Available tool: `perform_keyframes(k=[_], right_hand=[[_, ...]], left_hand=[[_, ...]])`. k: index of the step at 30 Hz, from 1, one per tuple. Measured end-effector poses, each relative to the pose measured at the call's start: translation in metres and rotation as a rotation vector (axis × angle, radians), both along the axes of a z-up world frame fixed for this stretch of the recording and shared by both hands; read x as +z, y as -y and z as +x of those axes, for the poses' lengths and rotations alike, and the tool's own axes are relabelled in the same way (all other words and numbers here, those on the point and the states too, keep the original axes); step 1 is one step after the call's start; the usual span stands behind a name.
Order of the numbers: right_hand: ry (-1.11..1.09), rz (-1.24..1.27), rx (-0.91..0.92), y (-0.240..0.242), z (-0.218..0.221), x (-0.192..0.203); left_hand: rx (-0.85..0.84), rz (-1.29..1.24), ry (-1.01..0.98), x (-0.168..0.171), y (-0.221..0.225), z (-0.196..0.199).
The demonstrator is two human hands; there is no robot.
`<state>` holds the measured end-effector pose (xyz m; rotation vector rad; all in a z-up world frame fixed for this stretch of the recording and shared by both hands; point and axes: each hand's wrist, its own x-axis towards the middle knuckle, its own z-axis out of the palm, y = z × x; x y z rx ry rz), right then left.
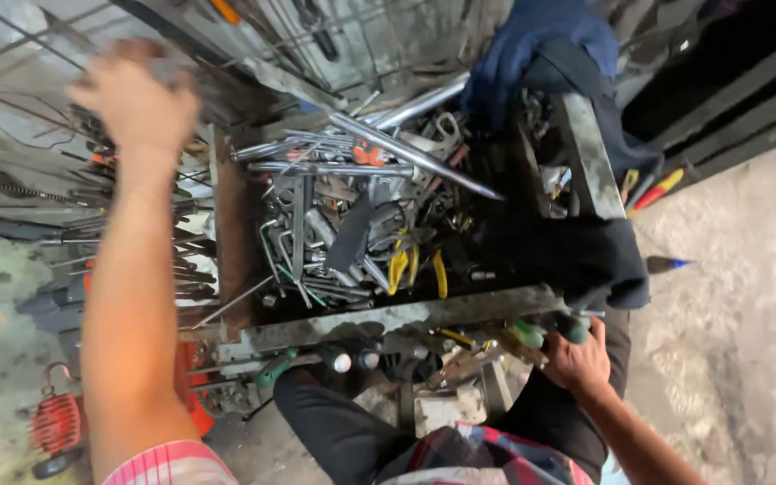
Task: Organize various motorcycle tools and metal parts on a workbench and clean a component with a cloth.
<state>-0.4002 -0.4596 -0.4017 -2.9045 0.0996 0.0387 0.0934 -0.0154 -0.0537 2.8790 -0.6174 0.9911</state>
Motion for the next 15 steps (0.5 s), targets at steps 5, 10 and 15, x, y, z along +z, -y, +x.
perform_keyframes(k=[5,10,15], right_hand=[[-0.013,0.027,-0.042,-0.011,0.011,0.041],[-0.121,0.066,-0.096,-0.016,0.013,0.067],[-0.113,0.006,-0.080,-0.013,0.010,0.079]], left_hand=[[-0.293,-0.021,-0.571,-0.007,0.140,-0.121],[-0.366,0.402,-0.950,-0.081,0.188,-0.181],[-0.325,0.457,-1.059,-0.160,0.183,-0.181]])
